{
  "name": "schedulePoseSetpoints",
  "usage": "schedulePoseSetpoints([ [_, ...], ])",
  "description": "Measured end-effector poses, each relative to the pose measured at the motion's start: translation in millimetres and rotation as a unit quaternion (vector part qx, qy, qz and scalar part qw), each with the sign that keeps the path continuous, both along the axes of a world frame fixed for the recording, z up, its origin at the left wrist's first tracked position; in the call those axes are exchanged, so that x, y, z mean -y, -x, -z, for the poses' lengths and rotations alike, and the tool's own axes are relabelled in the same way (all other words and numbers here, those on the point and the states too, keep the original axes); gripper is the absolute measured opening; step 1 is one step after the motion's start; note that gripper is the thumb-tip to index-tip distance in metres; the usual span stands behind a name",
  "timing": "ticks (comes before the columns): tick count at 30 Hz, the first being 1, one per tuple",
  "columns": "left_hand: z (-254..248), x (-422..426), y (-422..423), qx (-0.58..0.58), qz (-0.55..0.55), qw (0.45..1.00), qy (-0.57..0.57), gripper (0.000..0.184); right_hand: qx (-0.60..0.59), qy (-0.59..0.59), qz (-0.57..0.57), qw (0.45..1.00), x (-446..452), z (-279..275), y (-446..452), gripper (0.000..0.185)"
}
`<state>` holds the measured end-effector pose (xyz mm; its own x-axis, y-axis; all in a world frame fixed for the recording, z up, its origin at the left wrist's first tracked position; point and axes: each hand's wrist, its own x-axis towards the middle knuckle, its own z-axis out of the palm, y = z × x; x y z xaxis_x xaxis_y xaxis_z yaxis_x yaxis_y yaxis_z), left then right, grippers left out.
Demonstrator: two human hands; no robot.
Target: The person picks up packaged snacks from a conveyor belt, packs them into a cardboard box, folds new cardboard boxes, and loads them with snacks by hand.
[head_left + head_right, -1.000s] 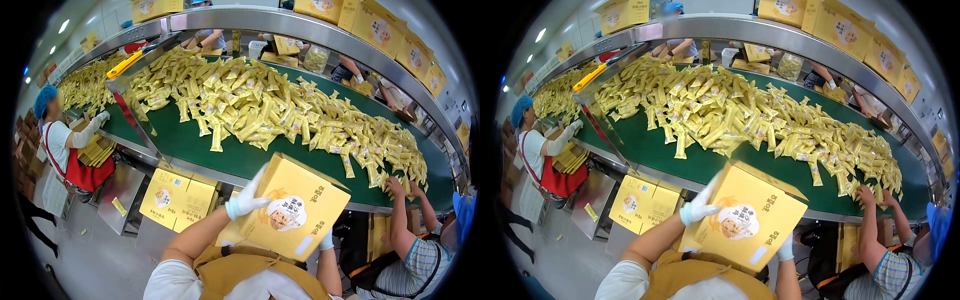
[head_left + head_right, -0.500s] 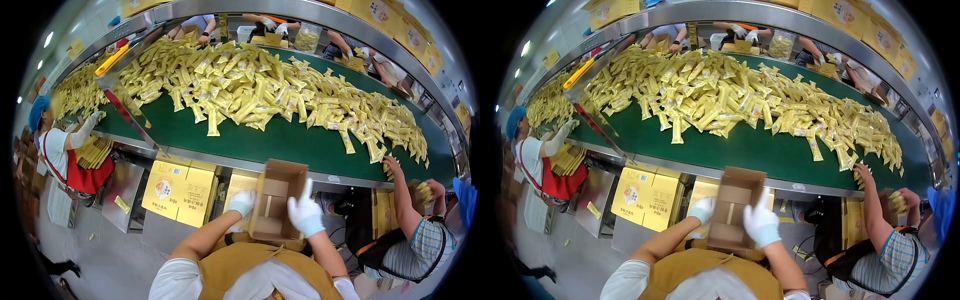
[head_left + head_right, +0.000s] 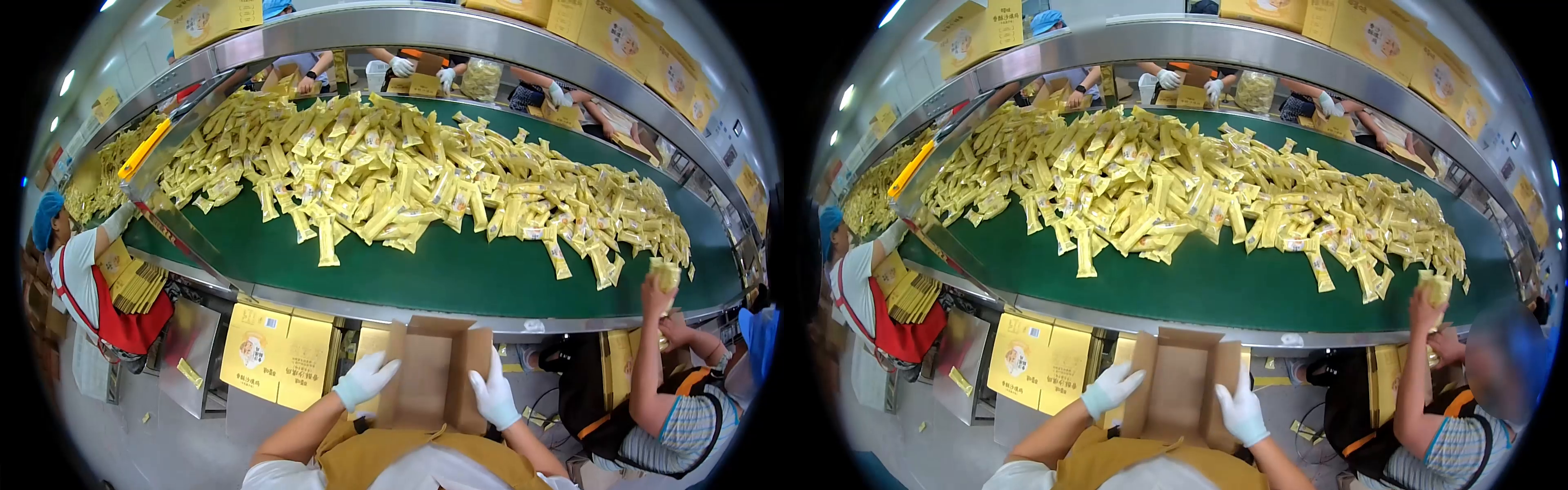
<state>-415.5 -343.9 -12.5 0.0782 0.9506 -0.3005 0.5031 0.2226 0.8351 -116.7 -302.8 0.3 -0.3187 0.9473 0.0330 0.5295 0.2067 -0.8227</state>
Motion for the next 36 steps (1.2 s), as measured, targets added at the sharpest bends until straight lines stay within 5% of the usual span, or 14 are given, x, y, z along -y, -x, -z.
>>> schedulePoseSetpoints([
  [3,49.2,17.8,20.5,0.257,-0.074,0.963,0.005,0.053,-0.155,0.078,0.067,0.983,2.0,83.8,-18.5,0.063],
  [4,62.5,22.1,11.3,0.251,-0.113,0.961,-0.011,0.054,-0.189,0.115,0.098,0.970,2.3,107.6,-22.7,0.060],
  [6,84.1,26.2,-13.4,0.234,-0.192,0.952,-0.042,0.060,0.000,0.038,0.092,0.995,7.7,120.7,-5.9,0.055],
  [7,91.5,20.8,-19.6,0.064,-0.149,0.985,-0.057,0.071,0.011,0.087,0.110,0.990,4.5,108.8,9.6,0.056],
  [10,108.3,-7.0,-33.7,-0.138,-0.141,0.948,-0.250,0.062,0.111,-0.160,0.113,0.974,-45.8,87.7,19.1,0.059],
  [12,65.3,-48.7,-2.4,-0.209,-0.123,0.919,-0.310,0.058,0.108,-0.333,0.092,0.932,-105.1,41.9,26.7,0.053],
  [15,24.7,-131.8,45.2,-0.257,-0.203,0.847,-0.419,0.063,0.066,-0.328,-0.019,0.942,-197.4,-9.0,55.1,0.042],
  [18,3.5,-220.5,84.8,-0.261,-0.246,0.835,-0.416,0.067,0.062,-0.319,-0.113,0.939,-281.2,-27.5,113.4,0.036],
  [20,-9.2,-274.3,102.9,-0.271,-0.245,0.882,-0.299,0.075,0.141,-0.348,-0.140,0.916,-335.9,-14.0,154.0,0.045],
  [23,-15.6,-326.1,104.5,-0.329,-0.235,0.901,-0.156,0.082,0.312,-0.143,-0.087,0.935,-374.4,-21.9,212.2,0.065],
  [27,-24.7,-343.4,104.2,-0.400,-0.199,0.890,-0.090,0.085,0.359,-0.105,-0.012,0.927,-382.0,-14.2,244.0,0.079],
  [36,-27.2,-292.0,70.8,-0.374,-0.086,0.915,-0.124,0.081,0.326,-0.178,-0.049,0.927,-334.3,16.7,180.4,0.066],
])
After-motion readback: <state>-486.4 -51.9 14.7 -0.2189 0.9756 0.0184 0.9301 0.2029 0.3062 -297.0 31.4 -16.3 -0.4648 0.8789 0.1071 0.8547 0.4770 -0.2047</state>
